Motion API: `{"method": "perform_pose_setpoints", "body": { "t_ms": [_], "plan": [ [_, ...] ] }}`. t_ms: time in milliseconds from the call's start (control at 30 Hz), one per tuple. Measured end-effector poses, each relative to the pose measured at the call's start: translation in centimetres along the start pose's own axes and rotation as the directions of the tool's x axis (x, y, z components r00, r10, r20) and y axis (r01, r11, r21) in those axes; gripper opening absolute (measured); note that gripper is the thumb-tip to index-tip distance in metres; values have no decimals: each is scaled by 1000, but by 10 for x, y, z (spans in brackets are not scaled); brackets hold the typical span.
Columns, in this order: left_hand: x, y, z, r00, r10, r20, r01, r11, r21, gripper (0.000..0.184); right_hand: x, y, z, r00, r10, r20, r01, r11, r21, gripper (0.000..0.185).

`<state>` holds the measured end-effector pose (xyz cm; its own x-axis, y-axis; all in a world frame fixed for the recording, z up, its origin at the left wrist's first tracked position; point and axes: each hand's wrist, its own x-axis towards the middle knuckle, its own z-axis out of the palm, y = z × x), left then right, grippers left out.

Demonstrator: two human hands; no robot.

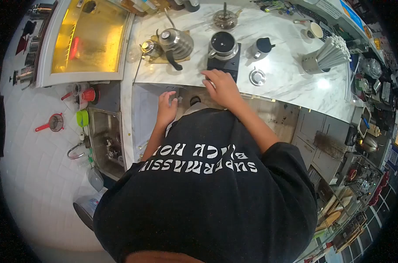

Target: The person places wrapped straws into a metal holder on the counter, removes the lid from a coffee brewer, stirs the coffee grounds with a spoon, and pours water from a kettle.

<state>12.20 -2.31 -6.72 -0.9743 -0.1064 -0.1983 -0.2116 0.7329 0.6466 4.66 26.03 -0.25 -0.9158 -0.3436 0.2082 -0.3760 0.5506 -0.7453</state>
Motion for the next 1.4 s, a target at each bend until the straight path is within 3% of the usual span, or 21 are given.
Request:
{"method": "perform_pose_setpoints", "body": {
  "t_ms": [33, 100, 233, 300, 333, 467, 500, 567, 700, 900, 1100, 1167, 1233, 1400],
  "plan": [
    [0, -8, -6, 1000, -18, -4, 18, 1000, -7, 33, 9, -8, 13, 998, -46, -32, 46, 999, 5, 30],
    [0, -22, -17, 999, -33, -5, 33, 999, -23, 33, 28, -30, 33, 1000, -17, 20, 19, 996, -91, 35],
    [10, -39, -44, 999, -5, -51, 0, 996, -95, 28, 66, -33, 90, 996, 61, -70, -68, 992, -104, 49],
    [19, -46, -57, 997, 5, -76, -15, 990, -137, 26, 83, -26, 120, 964, 201, -172, -198, 980, 31, 55],
    [24, -51, -63, 994, 25, -105, -40, 990, -137, 26, 94, -32, 125, 933, 352, -75, -325, 915, 240, 57],
    [39, -76, -82, 987, 93, -128, -113, 981, -158, 27, 122, -13, 167, 827, 562, 5, -437, 637, 634, 30],
    [43, -82, -85, 987, 114, -111, -132, 977, -168, 27, 123, -15, 173, 826, 564, -4, -434, 639, 635, 30],
    [46, -87, -95, 992, 100, -77, -113, 973, -200, 27, 122, -23, 177, 810, 557, -184, -346, 707, 617, 28],
    [57, -106, -103, 993, 117, 4, -112, 964, -241, 25, 99, -34, 178, 739, 633, -231, -348, 652, 674, 28],
    [77, -102, -108, 987, 127, 102, -97, 962, -256, 24, 55, -96, 134, 667, 669, -328, -426, 704, 568, 30],
    [105, -81, -93, 943, 311, 116, -285, 938, -198, 22, 7, -161, 73, 636, 617, -464, -397, 777, 488, 24],
    [114, -71, -82, 908, 409, 87, -397, 909, -129, 29, -10, -175, 54, 591, 642, -489, -425, 763, 487, 22],
    [120, -55, -71, 882, 471, 29, -466, 879, -96, 34, -24, -178, 35, 534, 480, -696, -321, 877, 358, 21],
    [132, -24, -30, 836, 547, -46, -544, 837, 66, 52, -60, -176, -25, 533, 357, -767, -322, 924, 206, 26]
  ]
}}
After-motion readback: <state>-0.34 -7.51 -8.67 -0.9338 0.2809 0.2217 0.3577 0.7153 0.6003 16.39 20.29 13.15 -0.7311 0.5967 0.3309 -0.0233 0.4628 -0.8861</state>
